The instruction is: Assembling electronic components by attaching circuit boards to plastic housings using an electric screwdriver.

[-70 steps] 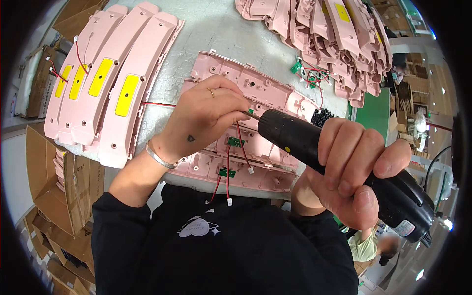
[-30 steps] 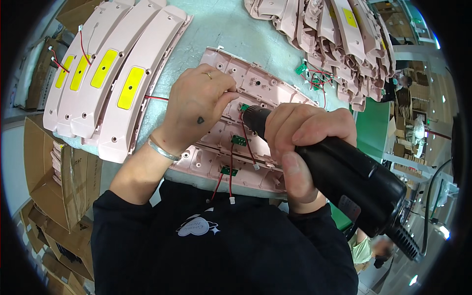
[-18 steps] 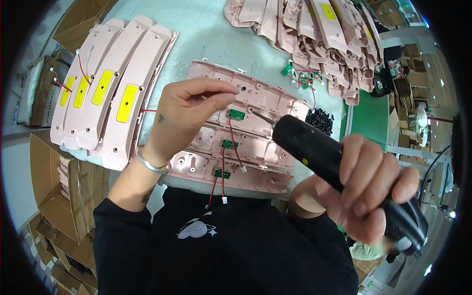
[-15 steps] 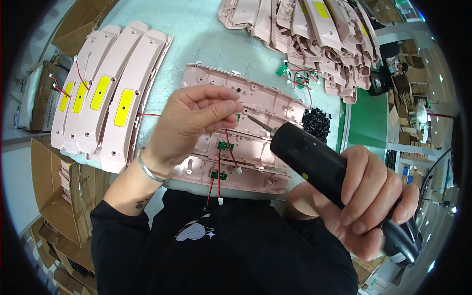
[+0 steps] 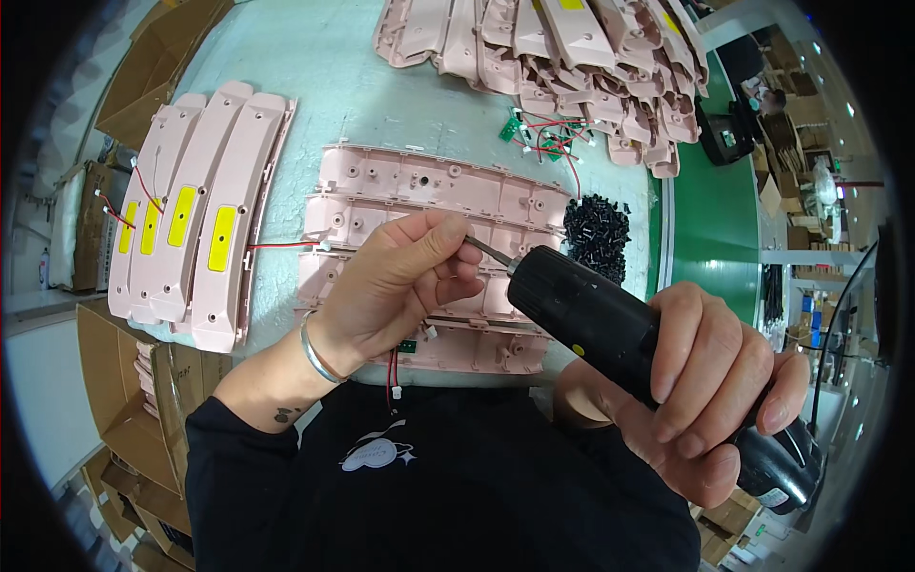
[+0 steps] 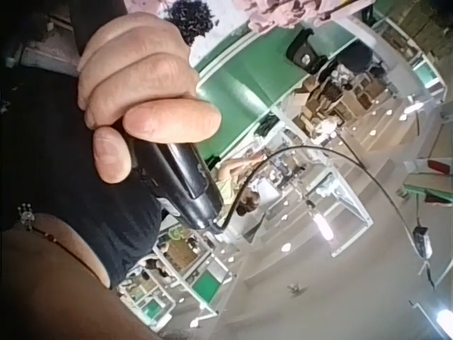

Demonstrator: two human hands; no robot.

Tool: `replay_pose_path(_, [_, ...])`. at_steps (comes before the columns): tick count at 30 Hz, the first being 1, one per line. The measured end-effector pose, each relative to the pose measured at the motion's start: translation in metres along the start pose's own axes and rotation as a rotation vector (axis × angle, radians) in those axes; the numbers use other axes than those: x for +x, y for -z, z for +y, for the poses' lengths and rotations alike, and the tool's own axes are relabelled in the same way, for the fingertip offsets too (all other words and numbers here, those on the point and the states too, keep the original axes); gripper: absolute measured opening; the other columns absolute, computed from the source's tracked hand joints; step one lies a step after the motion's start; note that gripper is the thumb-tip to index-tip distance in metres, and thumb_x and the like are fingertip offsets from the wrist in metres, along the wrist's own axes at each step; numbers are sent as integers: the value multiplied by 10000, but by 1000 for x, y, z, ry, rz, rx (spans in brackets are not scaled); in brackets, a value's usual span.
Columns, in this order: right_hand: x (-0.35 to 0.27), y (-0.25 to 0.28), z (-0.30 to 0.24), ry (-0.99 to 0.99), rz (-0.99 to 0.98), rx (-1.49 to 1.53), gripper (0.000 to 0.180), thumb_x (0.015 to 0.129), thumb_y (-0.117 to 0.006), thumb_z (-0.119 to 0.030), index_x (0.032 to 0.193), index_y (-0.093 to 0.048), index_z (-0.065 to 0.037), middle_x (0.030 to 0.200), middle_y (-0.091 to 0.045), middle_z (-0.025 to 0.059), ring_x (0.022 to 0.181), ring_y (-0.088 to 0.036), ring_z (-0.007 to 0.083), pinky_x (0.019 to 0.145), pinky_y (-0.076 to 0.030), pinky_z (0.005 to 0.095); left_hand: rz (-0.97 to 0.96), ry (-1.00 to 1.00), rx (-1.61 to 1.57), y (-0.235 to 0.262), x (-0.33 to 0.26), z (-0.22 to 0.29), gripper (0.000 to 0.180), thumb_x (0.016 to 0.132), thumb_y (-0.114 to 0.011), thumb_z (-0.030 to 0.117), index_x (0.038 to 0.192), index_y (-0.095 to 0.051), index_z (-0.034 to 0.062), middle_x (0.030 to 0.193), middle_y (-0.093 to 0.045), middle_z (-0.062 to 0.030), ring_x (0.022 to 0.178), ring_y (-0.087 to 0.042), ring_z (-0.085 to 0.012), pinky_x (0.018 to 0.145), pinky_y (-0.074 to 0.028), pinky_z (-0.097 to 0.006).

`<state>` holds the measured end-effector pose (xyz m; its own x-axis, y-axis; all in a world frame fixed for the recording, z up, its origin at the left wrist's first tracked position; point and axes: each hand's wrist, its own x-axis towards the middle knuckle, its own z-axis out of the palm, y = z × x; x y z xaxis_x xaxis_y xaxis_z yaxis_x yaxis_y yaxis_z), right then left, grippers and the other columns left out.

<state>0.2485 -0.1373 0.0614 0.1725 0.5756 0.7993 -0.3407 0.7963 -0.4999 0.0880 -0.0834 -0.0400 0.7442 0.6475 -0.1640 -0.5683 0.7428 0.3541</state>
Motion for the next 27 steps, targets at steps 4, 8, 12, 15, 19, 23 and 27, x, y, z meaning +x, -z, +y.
replay_pose_path(4, [3, 10, -13, -58, -60, -53, 277, 721, -636, -92, 941, -468, -98, 570, -518, -62, 465, -480, 44, 526, -394, 178, 56, 6, 9, -8, 6, -8, 154, 919, -546, 211, 930, -577, 60, 814, -617, -18, 721, -604, -93, 713, -543, -246])
replay_pose_path(8, [-5, 8, -13, 41, 94, -90, 275, 724, -634, -91, 938, -462, -103, 565, -514, -67, 466, -480, 45, 525, -391, 173, 78, -30, 40, -12, 11, -15, 160, 920, -547, 226, 909, -570, 68, 781, -611, -16, 717, -597, -94, 699, -528, -241])
replay_pose_path(12, [0, 15, -15, 93, 110, -26, 272, 722, -642, -92, 912, -448, -106, 561, -511, -75, 466, -476, 26, 524, -384, 161, -1, -73, 130, -19, 19, -15, 167, 925, -539, 232, 926, -567, 67, 801, -609, -18, 724, -597, -96, 698, -518, -236])
replay_pose_path(15, [10, 30, -15, 90, -36, 31, 263, 729, -627, -107, 933, -463, -87, 567, -482, -77, 471, -449, 29, 547, -369, 173, -38, -45, 188, -37, 26, -10, 247, 924, -538, 271, 1012, -566, 41, 860, -620, -36, 733, -594, -85, 665, -518, -232])
replay_pose_path(19, [17, 47, -27, 68, 134, -151, 247, 715, -548, -126, 952, -502, -79, 609, -469, -59, 525, -422, 58, 606, -344, 238, 139, -84, 1060, -36, 85, 9, 357, 900, -551, 276, 1132, -554, 4, 883, -647, -26, 684, -589, -101, 619, -506, -239])
replay_pose_path(23, [21, 65, -33, 176, 192, -179, 243, 711, -543, -138, 945, -529, -76, 605, -458, -55, 545, -414, 64, 644, -336, 253, 207, -483, 1753, -10, 142, 32, 291, 770, -674, 297, 805, -636, 10, 673, -621, -101, 618, -602, -197, 575, -466, -307])
replay_pose_path(27, [20, 72, -39, 154, 207, -193, 246, 713, -555, -140, 950, -548, -71, 607, -456, -53, 547, -410, 65, 648, -337, 253, 273, -482, 2071, 7, 170, 27, 247, 690, -718, 243, 694, -613, 19, 693, -629, -148, 691, -617, -300, 624, -482, -377])
